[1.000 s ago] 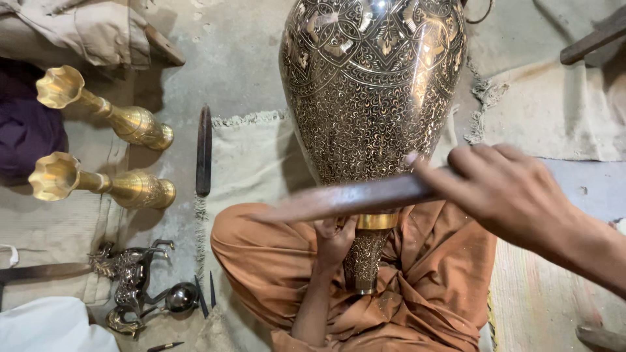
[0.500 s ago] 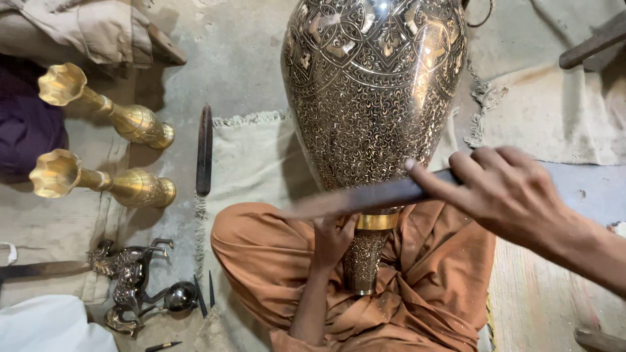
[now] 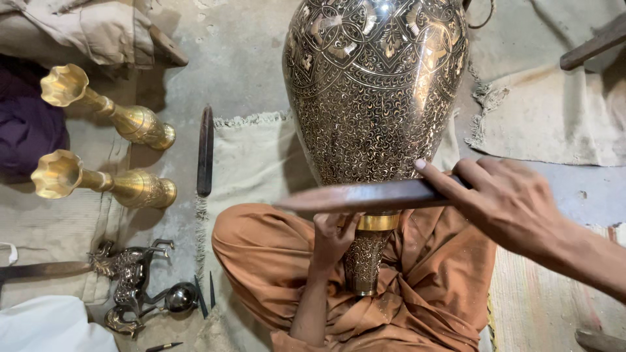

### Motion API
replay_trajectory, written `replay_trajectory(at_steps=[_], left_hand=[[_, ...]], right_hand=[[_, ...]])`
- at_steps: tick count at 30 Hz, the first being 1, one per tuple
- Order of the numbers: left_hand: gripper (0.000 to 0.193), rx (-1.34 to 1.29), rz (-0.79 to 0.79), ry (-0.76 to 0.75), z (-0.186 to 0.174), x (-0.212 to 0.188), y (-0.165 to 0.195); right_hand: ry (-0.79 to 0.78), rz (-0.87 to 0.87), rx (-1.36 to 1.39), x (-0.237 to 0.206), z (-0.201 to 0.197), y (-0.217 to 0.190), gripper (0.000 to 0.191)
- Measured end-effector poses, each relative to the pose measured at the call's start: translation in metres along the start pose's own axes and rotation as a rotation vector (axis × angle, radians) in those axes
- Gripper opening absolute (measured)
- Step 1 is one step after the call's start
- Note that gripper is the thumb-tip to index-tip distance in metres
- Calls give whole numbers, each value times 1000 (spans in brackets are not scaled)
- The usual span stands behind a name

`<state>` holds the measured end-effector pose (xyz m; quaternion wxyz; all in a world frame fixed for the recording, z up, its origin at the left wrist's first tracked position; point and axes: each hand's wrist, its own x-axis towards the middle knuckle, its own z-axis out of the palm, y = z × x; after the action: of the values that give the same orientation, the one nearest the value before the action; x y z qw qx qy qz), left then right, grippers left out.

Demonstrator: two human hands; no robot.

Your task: The person sits cross-legged on the floor holding a large engraved metal vase between their legs. They hold a chisel against the vase surface with one hand and strike it with a wooden mallet in the other hand, engraving decorative patterns, occasionally repositioning the vase and chisel.

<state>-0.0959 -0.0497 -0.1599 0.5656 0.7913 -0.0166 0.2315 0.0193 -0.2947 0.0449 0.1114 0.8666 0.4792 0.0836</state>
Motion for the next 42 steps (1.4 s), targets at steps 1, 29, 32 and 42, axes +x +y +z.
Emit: replay_trajectory(at_steps=[1, 29, 32, 42], left_hand=[[24, 6, 72, 25, 0, 0, 0], [23, -153, -16, 183, 1, 8, 10], [22, -139, -24, 180, -1, 7, 11], [16, -306, -72, 161, 1, 4, 9]], right_hand=[[-113, 70, 115, -1, 0, -1, 68], [39, -45, -436, -10, -43, 11, 62], [77, -94, -491, -2, -52, 9, 58], [39, -171, -271, 42, -64, 5, 68]])
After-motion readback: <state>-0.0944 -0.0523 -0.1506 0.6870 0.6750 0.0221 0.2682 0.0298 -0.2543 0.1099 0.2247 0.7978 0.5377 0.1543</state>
